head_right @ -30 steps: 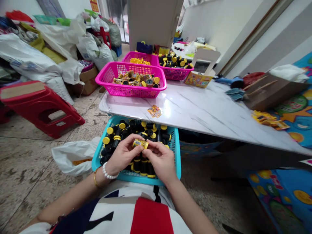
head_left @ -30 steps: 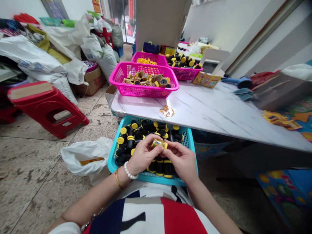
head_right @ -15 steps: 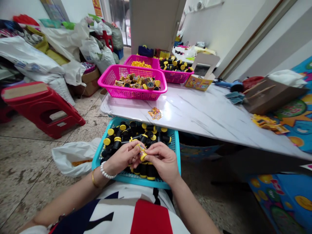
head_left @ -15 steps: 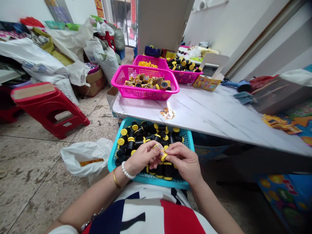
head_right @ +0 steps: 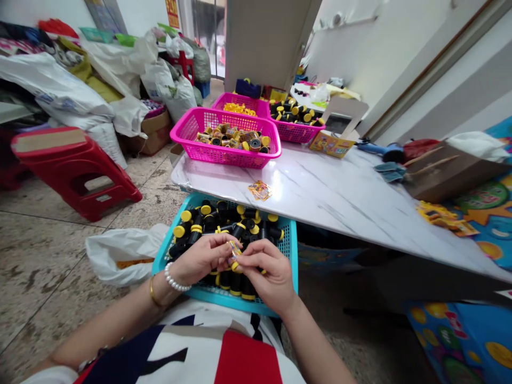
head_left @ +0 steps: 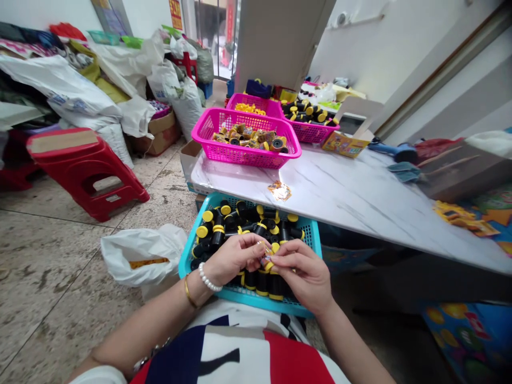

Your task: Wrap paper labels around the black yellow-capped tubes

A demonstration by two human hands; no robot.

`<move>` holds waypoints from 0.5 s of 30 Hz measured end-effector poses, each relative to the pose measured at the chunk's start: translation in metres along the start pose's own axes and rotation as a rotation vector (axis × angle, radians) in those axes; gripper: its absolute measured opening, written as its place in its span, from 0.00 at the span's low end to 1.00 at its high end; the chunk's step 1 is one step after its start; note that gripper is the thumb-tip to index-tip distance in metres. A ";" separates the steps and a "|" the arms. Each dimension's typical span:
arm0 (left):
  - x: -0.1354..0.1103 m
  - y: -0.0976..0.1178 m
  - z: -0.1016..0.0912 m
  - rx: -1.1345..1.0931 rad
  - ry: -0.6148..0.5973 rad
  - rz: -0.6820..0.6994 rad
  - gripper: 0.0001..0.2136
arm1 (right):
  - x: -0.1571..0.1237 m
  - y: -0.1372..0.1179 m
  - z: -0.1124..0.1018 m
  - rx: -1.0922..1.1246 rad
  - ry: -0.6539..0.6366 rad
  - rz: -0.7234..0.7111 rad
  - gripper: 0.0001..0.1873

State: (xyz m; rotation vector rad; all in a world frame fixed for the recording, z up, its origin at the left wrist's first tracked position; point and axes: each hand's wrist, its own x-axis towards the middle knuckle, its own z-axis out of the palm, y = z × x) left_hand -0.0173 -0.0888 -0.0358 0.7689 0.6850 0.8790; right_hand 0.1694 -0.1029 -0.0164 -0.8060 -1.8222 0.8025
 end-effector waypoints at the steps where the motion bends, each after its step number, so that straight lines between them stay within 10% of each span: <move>1: 0.000 0.001 -0.001 -0.011 0.027 0.007 0.17 | -0.001 0.000 0.000 -0.008 0.000 -0.012 0.13; 15: -0.005 0.003 0.000 0.132 0.227 0.099 0.16 | 0.046 -0.004 -0.019 -0.131 -0.135 -0.030 0.06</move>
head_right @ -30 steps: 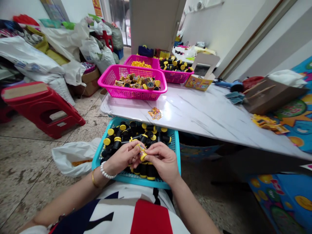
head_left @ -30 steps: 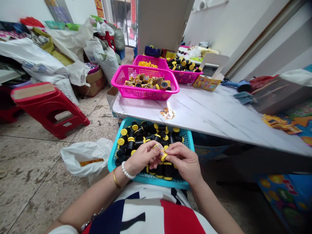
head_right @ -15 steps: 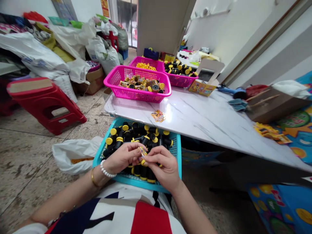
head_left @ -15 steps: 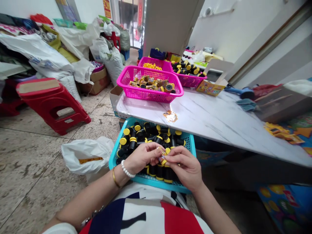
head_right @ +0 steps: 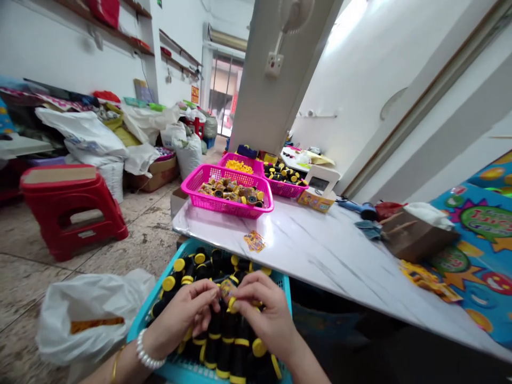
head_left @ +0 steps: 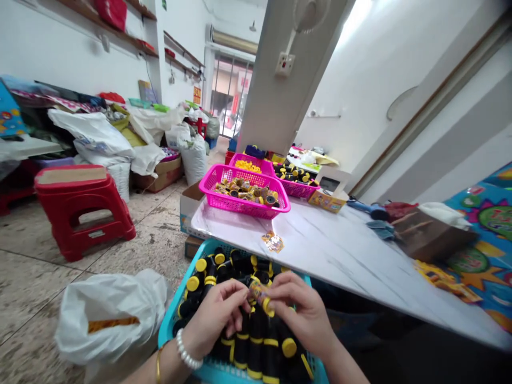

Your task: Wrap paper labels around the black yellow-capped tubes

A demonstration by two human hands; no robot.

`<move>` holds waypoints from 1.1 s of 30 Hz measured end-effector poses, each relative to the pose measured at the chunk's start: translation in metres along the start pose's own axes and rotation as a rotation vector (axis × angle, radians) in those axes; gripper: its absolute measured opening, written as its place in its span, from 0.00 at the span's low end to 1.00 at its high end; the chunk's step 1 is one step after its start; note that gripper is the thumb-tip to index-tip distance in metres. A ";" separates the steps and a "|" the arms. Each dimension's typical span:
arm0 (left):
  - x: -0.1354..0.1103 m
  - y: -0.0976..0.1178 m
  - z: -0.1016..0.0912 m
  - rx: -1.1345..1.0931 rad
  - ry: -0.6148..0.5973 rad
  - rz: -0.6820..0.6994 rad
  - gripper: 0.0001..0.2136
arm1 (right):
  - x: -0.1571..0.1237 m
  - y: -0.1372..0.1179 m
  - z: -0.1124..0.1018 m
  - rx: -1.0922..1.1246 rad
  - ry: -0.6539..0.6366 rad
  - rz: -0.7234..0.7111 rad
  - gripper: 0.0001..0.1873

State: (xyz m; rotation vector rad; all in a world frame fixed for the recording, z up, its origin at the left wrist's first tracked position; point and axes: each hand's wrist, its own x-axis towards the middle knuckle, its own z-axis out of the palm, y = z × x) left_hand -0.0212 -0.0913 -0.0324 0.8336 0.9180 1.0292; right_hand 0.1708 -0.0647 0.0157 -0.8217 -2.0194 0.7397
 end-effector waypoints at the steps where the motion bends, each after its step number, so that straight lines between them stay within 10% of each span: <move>1: -0.001 -0.002 -0.001 -0.011 -0.004 0.010 0.16 | 0.014 0.003 -0.006 -0.030 0.047 -0.016 0.05; 7: -0.014 -0.014 0.001 0.020 -0.058 -0.039 0.16 | 0.130 0.030 -0.047 -0.284 0.441 -0.116 0.06; 11: -0.018 -0.020 -0.001 0.038 -0.033 -0.062 0.16 | 0.182 0.052 -0.064 -0.338 0.361 -0.086 0.25; 25: -0.018 -0.015 0.003 0.080 -0.024 -0.050 0.16 | 0.093 0.129 -0.034 -0.530 0.190 0.168 0.06; 33: -0.016 0.004 0.000 0.030 0.102 0.046 0.17 | 0.082 0.077 -0.023 -0.523 0.313 0.040 0.08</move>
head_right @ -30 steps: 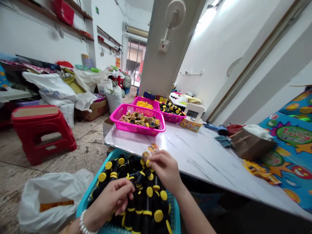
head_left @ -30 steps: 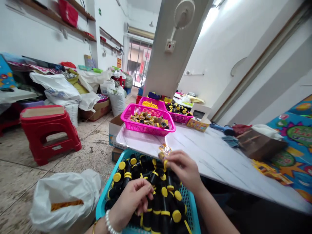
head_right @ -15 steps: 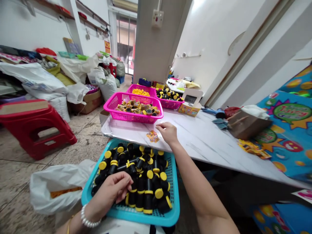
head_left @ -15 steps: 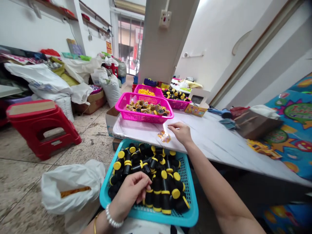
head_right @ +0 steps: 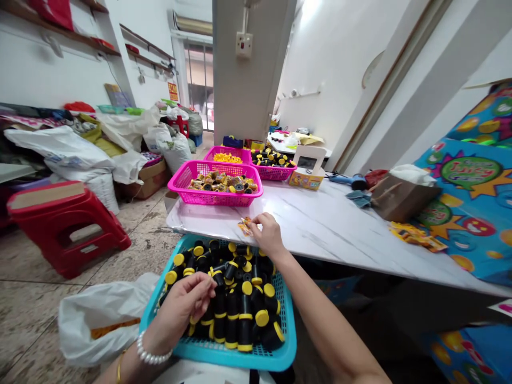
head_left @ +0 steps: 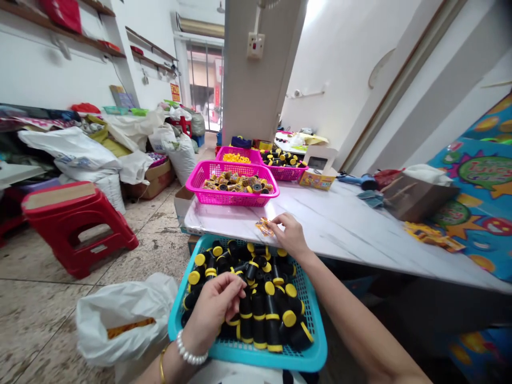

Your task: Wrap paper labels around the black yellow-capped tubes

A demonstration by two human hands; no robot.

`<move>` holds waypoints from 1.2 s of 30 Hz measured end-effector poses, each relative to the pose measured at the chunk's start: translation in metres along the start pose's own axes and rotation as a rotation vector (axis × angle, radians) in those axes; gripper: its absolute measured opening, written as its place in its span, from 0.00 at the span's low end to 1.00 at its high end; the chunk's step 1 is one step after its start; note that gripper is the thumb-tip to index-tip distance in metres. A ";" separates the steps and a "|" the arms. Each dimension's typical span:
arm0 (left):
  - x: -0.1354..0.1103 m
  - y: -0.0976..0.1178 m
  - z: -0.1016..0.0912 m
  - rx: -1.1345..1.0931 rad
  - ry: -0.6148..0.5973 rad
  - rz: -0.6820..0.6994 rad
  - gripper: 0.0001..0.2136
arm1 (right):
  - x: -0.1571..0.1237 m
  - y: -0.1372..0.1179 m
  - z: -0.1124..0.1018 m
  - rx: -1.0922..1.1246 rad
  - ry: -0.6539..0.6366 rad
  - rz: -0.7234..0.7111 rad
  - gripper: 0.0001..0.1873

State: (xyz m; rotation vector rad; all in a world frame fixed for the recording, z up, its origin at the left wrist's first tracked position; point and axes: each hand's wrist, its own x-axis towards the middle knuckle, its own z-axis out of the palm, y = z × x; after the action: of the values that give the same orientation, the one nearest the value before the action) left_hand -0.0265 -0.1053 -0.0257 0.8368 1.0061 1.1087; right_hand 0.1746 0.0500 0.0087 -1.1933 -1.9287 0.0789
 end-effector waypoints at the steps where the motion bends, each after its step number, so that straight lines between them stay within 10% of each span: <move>1: 0.001 0.003 0.000 0.007 0.031 0.024 0.18 | -0.009 -0.015 -0.006 0.020 0.014 -0.017 0.07; 9: -0.001 0.006 0.003 0.081 0.075 0.200 0.16 | -0.114 -0.102 -0.017 0.175 -0.111 -0.170 0.06; 14: -0.010 0.001 -0.005 0.165 0.026 0.165 0.13 | -0.136 -0.102 -0.011 0.475 -0.116 0.271 0.12; 19: -0.011 0.003 -0.004 0.226 -0.077 0.143 0.14 | -0.132 -0.099 -0.010 0.733 -0.428 0.559 0.19; 24: -0.019 0.004 0.006 0.199 0.090 0.203 0.16 | -0.136 -0.099 -0.004 0.558 -0.161 0.500 0.24; 36: -0.029 -0.004 0.014 0.176 0.127 0.234 0.16 | -0.144 -0.099 -0.004 0.449 -0.062 0.428 0.24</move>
State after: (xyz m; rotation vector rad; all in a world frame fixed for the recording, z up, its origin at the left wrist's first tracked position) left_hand -0.0161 -0.1346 -0.0183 1.0563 1.1444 1.2978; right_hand 0.1341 -0.1151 -0.0335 -1.2741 -1.5602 0.7417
